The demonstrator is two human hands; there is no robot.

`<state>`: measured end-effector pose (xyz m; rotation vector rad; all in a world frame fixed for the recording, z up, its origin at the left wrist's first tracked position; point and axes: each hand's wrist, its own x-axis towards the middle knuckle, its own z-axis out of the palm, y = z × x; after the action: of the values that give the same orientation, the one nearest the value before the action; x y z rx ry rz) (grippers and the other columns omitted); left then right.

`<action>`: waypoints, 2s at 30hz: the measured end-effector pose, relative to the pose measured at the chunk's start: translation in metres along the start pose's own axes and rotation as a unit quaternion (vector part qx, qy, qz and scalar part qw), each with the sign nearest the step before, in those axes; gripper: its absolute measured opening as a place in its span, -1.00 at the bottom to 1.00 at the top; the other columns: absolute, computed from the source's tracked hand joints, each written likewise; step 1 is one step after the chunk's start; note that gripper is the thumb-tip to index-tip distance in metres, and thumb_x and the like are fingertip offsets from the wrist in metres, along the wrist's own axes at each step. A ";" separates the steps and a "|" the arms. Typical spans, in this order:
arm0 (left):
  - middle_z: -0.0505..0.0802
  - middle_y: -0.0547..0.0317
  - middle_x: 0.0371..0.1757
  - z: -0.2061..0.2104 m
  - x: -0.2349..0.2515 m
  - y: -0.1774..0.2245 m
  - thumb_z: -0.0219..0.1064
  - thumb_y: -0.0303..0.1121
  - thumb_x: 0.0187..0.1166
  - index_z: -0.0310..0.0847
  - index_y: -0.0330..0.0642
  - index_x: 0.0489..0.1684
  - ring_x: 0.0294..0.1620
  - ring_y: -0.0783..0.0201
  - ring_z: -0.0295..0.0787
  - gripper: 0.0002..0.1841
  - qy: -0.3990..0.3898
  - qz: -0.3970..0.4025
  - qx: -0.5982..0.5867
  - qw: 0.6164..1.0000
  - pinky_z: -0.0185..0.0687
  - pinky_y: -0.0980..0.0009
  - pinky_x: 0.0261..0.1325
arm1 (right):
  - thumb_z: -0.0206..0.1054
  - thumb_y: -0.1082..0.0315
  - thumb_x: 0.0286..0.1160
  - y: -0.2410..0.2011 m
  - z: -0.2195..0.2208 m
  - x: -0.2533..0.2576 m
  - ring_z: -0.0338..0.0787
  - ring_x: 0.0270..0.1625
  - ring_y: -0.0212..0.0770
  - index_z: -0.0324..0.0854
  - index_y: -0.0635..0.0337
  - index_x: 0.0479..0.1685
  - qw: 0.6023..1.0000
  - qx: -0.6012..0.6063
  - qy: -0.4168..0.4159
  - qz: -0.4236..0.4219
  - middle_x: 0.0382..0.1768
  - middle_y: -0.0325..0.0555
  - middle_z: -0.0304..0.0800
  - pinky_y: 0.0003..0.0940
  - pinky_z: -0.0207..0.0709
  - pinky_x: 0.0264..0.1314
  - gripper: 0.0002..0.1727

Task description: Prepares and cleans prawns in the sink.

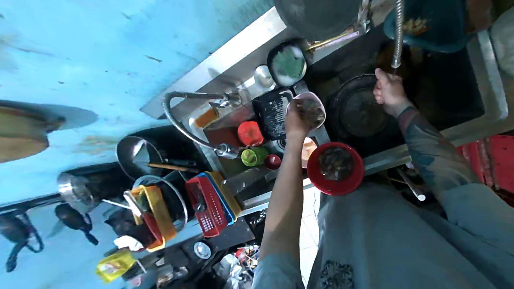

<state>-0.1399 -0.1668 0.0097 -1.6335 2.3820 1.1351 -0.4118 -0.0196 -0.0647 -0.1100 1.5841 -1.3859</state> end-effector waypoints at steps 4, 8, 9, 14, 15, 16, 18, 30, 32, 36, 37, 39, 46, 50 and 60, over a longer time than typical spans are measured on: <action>0.73 -0.15 0.42 -0.006 0.001 -0.013 0.25 -0.18 0.74 0.45 -0.15 0.61 0.31 -0.09 0.76 -0.50 0.029 0.002 0.036 0.999 0.65 -0.13 0.40 | -0.09 -0.07 0.90 0.017 -0.005 -0.003 0.44 -0.65 -0.39 0.63 0.00 0.27 0.990 -0.142 -0.014 -0.006 -0.51 -0.30 0.59 -0.46 0.39 -0.60 -0.52; 0.61 -0.18 0.50 -0.008 -0.034 -0.004 0.24 -0.26 0.70 0.51 -0.17 0.54 0.20 -0.03 0.77 -0.55 0.079 0.075 0.071 0.992 0.74 0.03 0.23 | -0.07 0.12 0.90 0.039 -0.016 -0.017 0.71 -0.36 -0.29 0.56 0.14 0.42 0.953 -0.293 -0.061 -0.054 -0.11 -0.09 0.84 -0.28 0.62 -0.23 -0.56; 0.63 -0.19 0.47 -0.006 -0.051 0.000 0.22 -0.26 0.72 0.51 -0.20 0.52 0.21 -0.02 0.77 -0.56 0.064 0.089 0.068 0.992 0.74 0.04 0.26 | -0.02 0.13 0.89 0.043 -0.019 -0.022 0.76 -0.31 -0.29 0.60 0.15 0.39 0.944 -0.316 -0.077 -0.055 0.02 -0.08 0.87 -0.25 0.68 -0.15 -0.58; 0.80 -0.10 0.24 0.037 -0.147 -0.006 0.24 -0.29 0.73 0.72 -0.21 0.26 0.30 -0.05 0.75 -0.70 -0.081 0.104 0.110 0.985 0.66 -0.05 0.41 | 0.41 0.23 0.63 0.059 -0.025 -0.050 0.87 0.15 -0.20 0.74 0.13 0.23 0.926 -0.351 -0.101 -0.096 0.16 -0.05 0.85 -0.15 0.74 0.33 -0.70; 0.77 -0.07 0.35 0.049 -0.160 -0.011 0.27 -0.29 0.72 0.73 -0.14 0.30 0.42 -0.06 0.67 -0.70 -0.090 0.114 0.121 0.982 0.59 -0.04 0.49 | 0.42 0.25 0.61 0.058 -0.022 -0.057 0.83 0.24 -0.24 0.73 0.12 0.24 0.925 -0.349 -0.097 -0.111 0.20 -0.08 0.84 -0.19 0.70 0.40 -0.70; 0.68 -0.04 0.51 0.062 -0.168 -0.018 0.28 -0.27 0.71 0.69 -0.08 0.42 0.57 -0.08 0.54 -0.64 -0.089 0.130 0.131 0.979 0.49 -0.04 0.59 | 0.37 0.27 0.65 0.057 -0.019 -0.066 0.79 0.31 -0.27 0.71 0.14 0.27 0.923 -0.346 -0.098 -0.134 0.24 -0.09 0.82 -0.23 0.65 0.47 -0.69; 0.44 -0.10 0.74 0.085 -0.175 -0.031 0.34 -0.22 0.66 0.49 -0.03 0.65 0.75 -0.18 0.29 -0.46 -0.084 0.151 0.153 0.973 0.37 -0.13 0.65 | 0.24 0.30 0.72 0.052 -0.012 -0.087 0.75 0.38 -0.29 0.67 0.20 0.34 0.919 -0.339 -0.099 -0.177 0.28 -0.06 0.80 -0.26 0.59 0.55 -0.67; 0.77 0.01 0.38 0.083 -0.192 -0.063 0.30 -0.59 0.54 0.83 -0.11 0.11 0.48 -0.09 0.60 -0.71 -0.171 0.197 0.180 0.949 0.52 -0.03 0.55 | 0.11 0.50 0.74 0.057 0.041 -0.202 0.64 0.53 -0.05 0.72 0.10 0.34 0.779 -0.502 -0.218 -0.306 0.36 -0.05 0.76 -0.11 0.49 0.65 -0.63; 0.81 0.00 0.31 0.078 -0.194 -0.069 0.29 -0.63 0.52 0.82 -0.13 0.15 0.45 -0.09 0.64 -0.67 -0.189 0.202 0.179 0.944 0.53 -0.03 0.54 | 0.14 0.68 0.60 0.069 0.057 -0.203 0.51 0.65 0.08 0.61 0.13 0.49 0.726 -0.581 -0.238 -0.279 0.50 0.02 0.65 -0.03 0.38 0.73 -0.48; 0.84 0.00 0.25 0.069 -0.199 -0.072 0.39 -0.63 0.41 0.81 -0.16 0.17 0.42 -0.07 0.67 -0.63 -0.220 0.199 0.177 0.938 0.55 -0.02 0.52 | 0.19 0.71 0.56 0.091 0.092 -0.199 0.57 0.55 0.24 0.35 0.25 0.71 0.624 -0.702 -0.227 -0.258 0.65 0.14 0.46 0.05 0.49 0.56 -0.34; 0.85 0.00 0.23 0.067 -0.200 -0.072 0.41 -0.63 0.38 0.81 -0.14 0.17 0.40 -0.07 0.69 -0.62 -0.224 0.199 0.175 0.938 0.56 -0.02 0.51 | 0.19 0.69 0.58 0.097 0.099 -0.198 0.61 0.49 0.26 0.36 0.29 0.69 0.611 -0.717 -0.217 -0.257 0.62 0.19 0.49 0.06 0.54 0.49 -0.38; 0.84 0.01 0.25 0.063 -0.200 -0.072 0.40 -0.65 0.34 0.80 -0.12 0.21 0.43 -0.04 0.67 -0.56 -0.230 0.190 0.172 0.939 0.55 -0.01 0.53 | 0.20 0.67 0.57 0.105 0.110 -0.197 0.63 0.42 0.32 0.40 0.40 0.59 0.602 -0.734 -0.201 -0.242 0.49 0.31 0.55 0.09 0.59 0.42 -0.46; 0.83 -0.03 0.22 0.051 -0.205 -0.080 0.32 -0.65 0.43 0.75 -0.16 0.23 0.40 -0.05 0.69 -0.60 -0.103 0.206 0.088 0.969 0.57 0.04 0.52 | 0.23 0.67 0.52 0.118 0.117 -0.193 0.67 0.34 0.37 0.50 0.55 0.34 0.590 -0.756 -0.168 -0.229 0.19 0.41 0.69 0.14 0.59 0.39 -0.61; 0.79 -0.08 0.31 0.044 -0.206 -0.079 0.24 -0.59 0.56 0.69 -0.18 0.35 0.40 -0.05 0.70 -0.61 -0.074 0.190 0.043 0.978 0.62 0.02 0.47 | 0.17 0.52 0.65 0.114 0.109 -0.194 0.70 0.34 0.35 0.61 0.47 0.28 0.637 -0.719 -0.180 -0.212 0.20 0.38 0.72 0.15 0.59 0.42 -0.68; 0.90 0.04 0.07 0.060 -0.196 -0.055 0.08 0.02 0.85 0.66 -0.23 0.34 -0.07 0.18 0.88 -0.50 -0.199 -0.131 -0.450 0.860 0.81 0.19 0.05 | 0.31 0.10 0.74 0.090 0.065 -0.239 0.92 -0.03 -0.06 0.78 -0.07 0.37 0.773 -0.541 -0.130 -0.305 0.00 -0.05 0.93 0.05 0.78 0.10 -0.64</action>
<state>-0.0281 0.0137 0.0175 -1.5563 1.3460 2.4269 -0.1997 0.1147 0.0158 -1.5537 1.9861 -0.6283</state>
